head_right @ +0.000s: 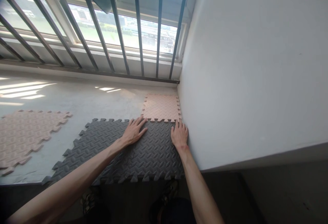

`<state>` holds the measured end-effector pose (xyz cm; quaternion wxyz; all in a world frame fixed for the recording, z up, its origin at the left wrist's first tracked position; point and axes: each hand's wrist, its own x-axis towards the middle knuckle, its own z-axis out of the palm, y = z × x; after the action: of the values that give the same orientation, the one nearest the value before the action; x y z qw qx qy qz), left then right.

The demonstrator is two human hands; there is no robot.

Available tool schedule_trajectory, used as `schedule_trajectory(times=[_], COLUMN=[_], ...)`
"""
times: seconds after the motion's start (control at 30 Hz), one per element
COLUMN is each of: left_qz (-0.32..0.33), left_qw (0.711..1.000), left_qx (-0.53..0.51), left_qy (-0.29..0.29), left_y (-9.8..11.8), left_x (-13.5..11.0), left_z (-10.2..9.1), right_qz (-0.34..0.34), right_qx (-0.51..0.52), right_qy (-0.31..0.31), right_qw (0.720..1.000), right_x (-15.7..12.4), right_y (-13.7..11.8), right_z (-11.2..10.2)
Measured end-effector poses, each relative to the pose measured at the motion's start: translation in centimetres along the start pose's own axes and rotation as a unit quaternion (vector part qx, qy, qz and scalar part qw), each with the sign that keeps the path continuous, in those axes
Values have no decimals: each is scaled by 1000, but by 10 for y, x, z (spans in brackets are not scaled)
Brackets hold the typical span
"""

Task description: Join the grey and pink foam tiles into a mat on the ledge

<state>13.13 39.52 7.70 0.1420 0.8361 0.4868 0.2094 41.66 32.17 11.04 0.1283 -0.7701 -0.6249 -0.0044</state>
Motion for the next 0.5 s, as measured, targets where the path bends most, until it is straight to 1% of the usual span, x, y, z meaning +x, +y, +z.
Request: schedule_trajectory(times=[0.07,0.17,0.23,0.3,0.37,0.5], left_qz=[4,24,30,23,20,35], left_qw=[1000,1000,999,1000,1000,999], left_qx=[6,16,10,7,10,5], left_qy=[4,5,-5,-10,-9,-2], left_y=[2,11,17,20,21,23], left_x=[1,3,5,6,6,11], left_z=[-1,0,3,5,7,8], right_qz=[-15,-53,-71,-78,-83,-92], right_qx=[3,16,31,45,54,65], right_qy=[11,19,7,-12,-24,-32], right_qw=[1000,998,997,996,995,993], right_x=[0,1,2,3,5,10], right_y=[-2,-4,-5,-6,-7,-13], right_z=[3,7,6,3,-2,-7])
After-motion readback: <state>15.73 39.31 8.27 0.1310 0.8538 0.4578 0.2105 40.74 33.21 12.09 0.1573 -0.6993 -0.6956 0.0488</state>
